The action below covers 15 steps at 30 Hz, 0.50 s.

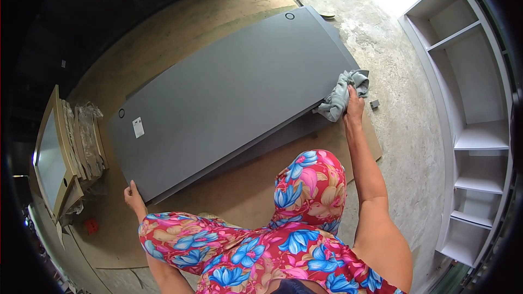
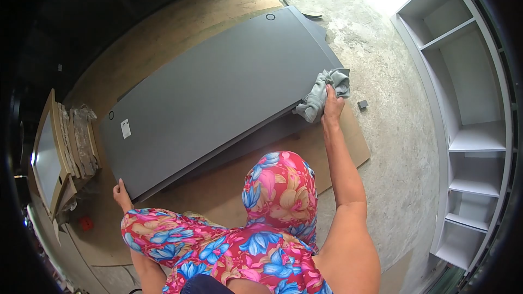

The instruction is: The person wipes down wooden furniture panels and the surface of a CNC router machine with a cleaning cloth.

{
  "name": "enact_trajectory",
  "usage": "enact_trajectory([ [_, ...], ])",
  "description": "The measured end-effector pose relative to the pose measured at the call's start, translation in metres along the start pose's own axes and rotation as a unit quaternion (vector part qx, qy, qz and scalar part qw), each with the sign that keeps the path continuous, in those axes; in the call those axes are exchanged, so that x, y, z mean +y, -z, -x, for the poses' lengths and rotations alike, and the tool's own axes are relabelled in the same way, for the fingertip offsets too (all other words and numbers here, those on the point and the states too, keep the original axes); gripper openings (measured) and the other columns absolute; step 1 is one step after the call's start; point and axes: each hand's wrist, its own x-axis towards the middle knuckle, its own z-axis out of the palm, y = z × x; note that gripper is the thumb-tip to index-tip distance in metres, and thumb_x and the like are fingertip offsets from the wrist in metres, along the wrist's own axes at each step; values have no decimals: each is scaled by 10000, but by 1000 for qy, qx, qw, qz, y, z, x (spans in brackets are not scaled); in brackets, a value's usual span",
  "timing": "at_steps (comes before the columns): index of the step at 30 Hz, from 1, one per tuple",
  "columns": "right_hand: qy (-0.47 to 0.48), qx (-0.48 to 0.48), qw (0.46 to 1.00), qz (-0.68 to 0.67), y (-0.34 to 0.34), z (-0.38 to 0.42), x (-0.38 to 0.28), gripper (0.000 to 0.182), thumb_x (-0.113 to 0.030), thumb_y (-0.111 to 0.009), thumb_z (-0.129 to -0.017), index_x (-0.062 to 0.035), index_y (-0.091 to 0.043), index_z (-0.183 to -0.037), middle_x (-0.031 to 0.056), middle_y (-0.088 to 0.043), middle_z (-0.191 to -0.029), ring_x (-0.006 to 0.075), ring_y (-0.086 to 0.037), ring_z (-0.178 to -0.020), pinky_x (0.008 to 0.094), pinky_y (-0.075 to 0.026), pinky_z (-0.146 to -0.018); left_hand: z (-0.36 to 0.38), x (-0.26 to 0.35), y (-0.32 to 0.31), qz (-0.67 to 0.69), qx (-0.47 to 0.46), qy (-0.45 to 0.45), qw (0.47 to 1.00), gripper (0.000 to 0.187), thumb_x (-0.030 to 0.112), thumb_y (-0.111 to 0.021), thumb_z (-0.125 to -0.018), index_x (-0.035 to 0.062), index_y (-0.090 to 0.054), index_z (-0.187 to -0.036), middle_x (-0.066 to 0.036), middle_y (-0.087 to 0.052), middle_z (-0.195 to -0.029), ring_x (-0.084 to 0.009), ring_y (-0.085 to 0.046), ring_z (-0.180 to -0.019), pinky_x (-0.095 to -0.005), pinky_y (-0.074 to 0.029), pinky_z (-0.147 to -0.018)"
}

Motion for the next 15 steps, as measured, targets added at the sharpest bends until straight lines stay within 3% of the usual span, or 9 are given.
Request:
enact_trajectory([
  [3,5,-22,999,27,1,-18,-1,245,-139,-626,-822,97,-627,-886,85,-625,-829,132,-579,-728,262,-472,-633,-7,9,-6,4,-9,-20,1000,424,408,-633,-819,-8,-570,-775,-34,-528,-669,-144,-471,-629,-293,-418,-621],
  [6,4,-64,997,49,5,-37,3,245,-150,-578,-855,57,-574,-988,97,-629,-854,171,-627,-683,287,-529,-598,-14,21,-13,-14,3,-42,999,422,408,-630,-822,-1,-561,-742,-27,-514,-636,-140,-460,-602,-296,-414,-597],
  [10,-42,-77,996,7,1,-30,-9,207,-131,-566,-861,29,-578,-992,86,-632,-852,169,-633,-689,289,-536,-594,-20,27,-18,-46,18,-76,996,423,412,-621,-826,-1,-571,-750,-30,-506,-620,-135,-450,-583,-296,-407,-574],
  [13,-35,-75,996,-30,-3,-12,-18,258,-152,-617,-829,81,-616,-940,95,-631,-869,146,-597,-739,276,-491,-640,-14,32,-10,-80,-34,-66,994,433,424,-609,-831,-1,-605,-911,-87,-562,-735,-192,-541,-705,-318,-443,-681],
  [15,78,-59,990,105,3,-6,-9,317,-164,-624,-823,102,-590,-991,127,-635,-901,179,-609,-749,301,-489,-672,-2,31,-12,-83,4,-127,988,523,440,-620,-813,18,-534,-1110,-149,-556,-912,-264,-541,-892,-354,-426,-805],
])
